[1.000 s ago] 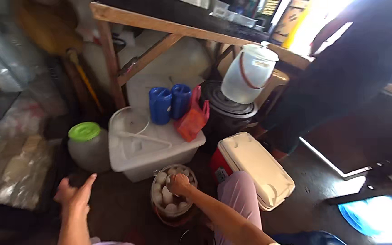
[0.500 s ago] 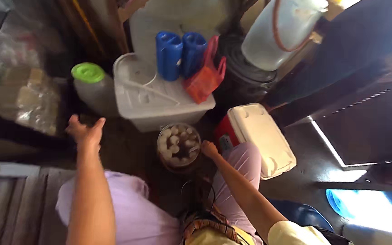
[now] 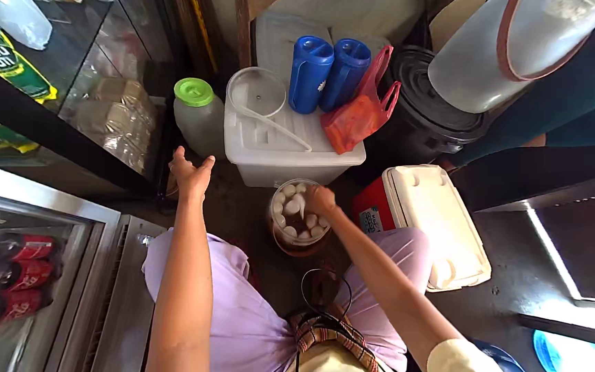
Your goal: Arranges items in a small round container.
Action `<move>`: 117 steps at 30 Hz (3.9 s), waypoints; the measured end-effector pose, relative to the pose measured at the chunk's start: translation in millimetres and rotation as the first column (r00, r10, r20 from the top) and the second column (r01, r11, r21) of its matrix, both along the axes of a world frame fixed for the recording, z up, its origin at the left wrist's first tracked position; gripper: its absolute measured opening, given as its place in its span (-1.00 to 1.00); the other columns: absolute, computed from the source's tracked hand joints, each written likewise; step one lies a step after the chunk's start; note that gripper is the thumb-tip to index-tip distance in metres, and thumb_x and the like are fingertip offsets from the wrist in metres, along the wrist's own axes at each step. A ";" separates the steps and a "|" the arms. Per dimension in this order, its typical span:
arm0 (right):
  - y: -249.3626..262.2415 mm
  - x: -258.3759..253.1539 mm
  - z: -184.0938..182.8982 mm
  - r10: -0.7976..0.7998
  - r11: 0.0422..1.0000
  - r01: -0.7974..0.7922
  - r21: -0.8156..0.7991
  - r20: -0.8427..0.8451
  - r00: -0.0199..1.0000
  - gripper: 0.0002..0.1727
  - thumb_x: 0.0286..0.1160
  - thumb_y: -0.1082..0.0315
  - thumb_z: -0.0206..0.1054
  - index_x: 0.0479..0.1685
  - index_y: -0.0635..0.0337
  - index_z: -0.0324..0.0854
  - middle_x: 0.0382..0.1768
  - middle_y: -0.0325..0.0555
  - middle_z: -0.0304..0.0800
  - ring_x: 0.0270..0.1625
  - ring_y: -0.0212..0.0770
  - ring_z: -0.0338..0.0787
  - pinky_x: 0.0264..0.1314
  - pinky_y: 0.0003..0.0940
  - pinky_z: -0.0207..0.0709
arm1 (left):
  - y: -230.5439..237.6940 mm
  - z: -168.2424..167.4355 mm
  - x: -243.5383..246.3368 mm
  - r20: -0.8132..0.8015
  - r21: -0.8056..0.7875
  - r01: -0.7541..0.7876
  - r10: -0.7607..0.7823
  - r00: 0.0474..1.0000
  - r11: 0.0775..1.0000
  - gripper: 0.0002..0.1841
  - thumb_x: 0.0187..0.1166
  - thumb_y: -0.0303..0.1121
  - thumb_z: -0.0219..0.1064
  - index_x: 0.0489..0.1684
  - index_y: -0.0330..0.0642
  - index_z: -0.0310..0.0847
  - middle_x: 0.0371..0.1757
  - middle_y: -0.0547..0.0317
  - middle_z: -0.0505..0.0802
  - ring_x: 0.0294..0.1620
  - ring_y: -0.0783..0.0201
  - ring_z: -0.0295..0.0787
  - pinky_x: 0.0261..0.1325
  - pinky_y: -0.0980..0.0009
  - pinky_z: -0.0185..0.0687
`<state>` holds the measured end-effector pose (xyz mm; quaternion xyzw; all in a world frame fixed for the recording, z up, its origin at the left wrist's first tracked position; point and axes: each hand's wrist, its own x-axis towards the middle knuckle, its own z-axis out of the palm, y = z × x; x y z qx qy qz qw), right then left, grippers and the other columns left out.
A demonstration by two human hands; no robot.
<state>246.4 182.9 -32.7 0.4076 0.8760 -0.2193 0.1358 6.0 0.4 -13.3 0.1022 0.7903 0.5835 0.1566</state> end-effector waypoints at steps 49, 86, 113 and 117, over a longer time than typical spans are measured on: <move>-94.5 53.3 -38.6 0.148 0.963 -0.096 -0.251 0.198 0.969 -0.55 0.71 0.42 0.22 0.45 0.59 0.47 0.64 0.54 0.26 0.53 0.47 0.53 0.36 0.30 0.59 | -7.4 -6.8 -10.4 -0.145 -0.030 0.178 -0.181 0.973 0.984 -0.19 0.64 -0.35 0.35 0.83 -0.43 -0.03 0.81 -0.57 0.07 0.78 -0.35 0.18 0.72 0.02 0.28; -86.3 -13.1 -71.1 -0.232 0.901 0.172 -0.399 -0.109 0.966 -0.60 0.72 0.22 0.25 0.37 0.25 0.71 0.39 0.30 0.74 0.49 0.29 0.68 0.49 0.34 0.49 | -13.0 -10.5 -18.0 -0.184 -0.110 0.214 -0.232 0.955 0.971 -0.23 0.59 -0.36 0.38 0.78 -0.48 0.10 0.78 -0.60 0.12 0.77 -0.34 0.19 0.71 0.06 0.30; -25.3 21.5 -13.3 -0.166 0.959 0.141 -0.246 -0.084 0.983 -0.37 0.58 0.20 0.45 0.56 0.33 0.47 0.43 0.37 0.66 0.50 0.32 0.64 0.53 0.32 0.45 | -16.2 1.4 1.4 -0.175 -0.107 0.186 -0.203 0.963 0.977 -0.25 0.58 -0.41 0.43 0.75 -0.48 0.16 0.76 -0.63 0.17 0.74 -0.44 0.20 0.71 -0.10 0.26; 5.6 12.0 6.6 -0.104 0.989 0.107 -0.102 0.035 0.994 -0.41 0.68 0.24 0.30 0.68 0.20 0.42 0.50 0.33 0.63 0.53 0.34 0.62 0.52 0.37 0.44 | -9.7 6.3 9.4 -0.108 -0.169 0.138 -0.158 0.982 0.976 -0.27 0.59 -0.35 0.46 0.75 -0.37 0.22 0.73 -0.53 0.30 0.69 -0.38 0.34 0.66 -0.18 0.32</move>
